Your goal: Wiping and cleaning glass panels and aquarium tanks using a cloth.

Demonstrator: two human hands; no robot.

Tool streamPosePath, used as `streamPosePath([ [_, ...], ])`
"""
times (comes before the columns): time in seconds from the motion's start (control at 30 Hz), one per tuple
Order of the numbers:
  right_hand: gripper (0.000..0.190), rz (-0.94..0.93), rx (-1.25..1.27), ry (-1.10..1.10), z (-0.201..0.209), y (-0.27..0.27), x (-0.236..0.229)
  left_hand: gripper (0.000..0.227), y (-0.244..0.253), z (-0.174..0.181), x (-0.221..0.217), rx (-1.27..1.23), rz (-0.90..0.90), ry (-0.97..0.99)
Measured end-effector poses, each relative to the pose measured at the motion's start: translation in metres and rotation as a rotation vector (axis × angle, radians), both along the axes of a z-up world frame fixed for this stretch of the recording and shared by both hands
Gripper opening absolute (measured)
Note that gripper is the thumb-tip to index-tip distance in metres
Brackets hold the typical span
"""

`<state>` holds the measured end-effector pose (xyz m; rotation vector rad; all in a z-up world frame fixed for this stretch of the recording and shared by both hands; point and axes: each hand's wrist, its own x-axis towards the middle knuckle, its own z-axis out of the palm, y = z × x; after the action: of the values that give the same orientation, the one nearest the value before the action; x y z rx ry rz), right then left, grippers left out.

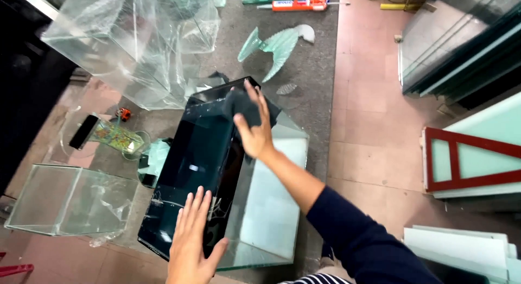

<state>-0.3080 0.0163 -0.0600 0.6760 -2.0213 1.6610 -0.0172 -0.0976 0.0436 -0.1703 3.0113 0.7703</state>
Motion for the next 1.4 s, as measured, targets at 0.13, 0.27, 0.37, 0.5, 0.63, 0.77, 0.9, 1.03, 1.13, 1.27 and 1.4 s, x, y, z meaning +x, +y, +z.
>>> streamPosePath([
  [0.13, 0.068, 0.084, -0.233, -0.132, -0.023, -0.002, -0.054, 0.091, -0.023, 0.006, -0.004, 0.08, 0.065, 0.016],
  [0.27, 0.063, -0.034, -0.016, -0.106, -0.081, 0.018, -0.061, 0.089, -0.028, 0.012, -0.007, 0.112, 0.138, -0.04],
  [0.37, 0.064, -0.041, 0.11, -0.291, -0.13, 0.048, -0.048, 0.08, -0.026, 0.012, -0.009, 0.125, 0.163, -0.031],
  [0.5, 0.087, -0.237, 0.124, -0.96, -0.238, 0.076, -0.002, 0.07, -0.014, 0.009, -0.006, 0.164, 0.183, 0.004],
  [0.63, 0.071, -0.113, -0.14, -0.651, -0.188, 0.074, 0.124, 0.071, -0.017, -0.014, -0.002, 0.118, 0.18, -0.015],
  [0.77, 0.071, 0.189, 0.18, -0.105, -0.098, 0.061, 0.167, 0.075, -0.03, -0.027, 0.0, 0.097, 0.101, -0.077],
  [0.9, 0.082, 0.187, 0.078, 0.04, -0.092, 0.042, 0.069, 0.075, -0.033, -0.019, -0.001, 0.122, 0.118, -0.05],
  [1.03, 0.071, 0.085, 0.059, -0.161, -0.118, 0.052, -0.002, 0.075, -0.031, -0.002, -0.006, 0.156, 0.159, -0.068],
  [1.13, 0.066, 0.031, 0.03, -0.179, -0.148, 0.067, -0.016, 0.076, -0.022, 0.014, -0.01, 0.287, 0.223, -0.093],
  [1.27, 0.069, -0.24, -0.041, -0.6, -0.217, 0.061, 0.037, 0.071, -0.025, 0.015, -0.005, 0.315, 0.157, -0.012],
  [1.4, 0.075, -0.012, 0.098, -0.022, -0.182, 0.05, 0.195, 0.071, -0.018, 0.019, -0.008, 0.344, 0.179, -0.035],
])
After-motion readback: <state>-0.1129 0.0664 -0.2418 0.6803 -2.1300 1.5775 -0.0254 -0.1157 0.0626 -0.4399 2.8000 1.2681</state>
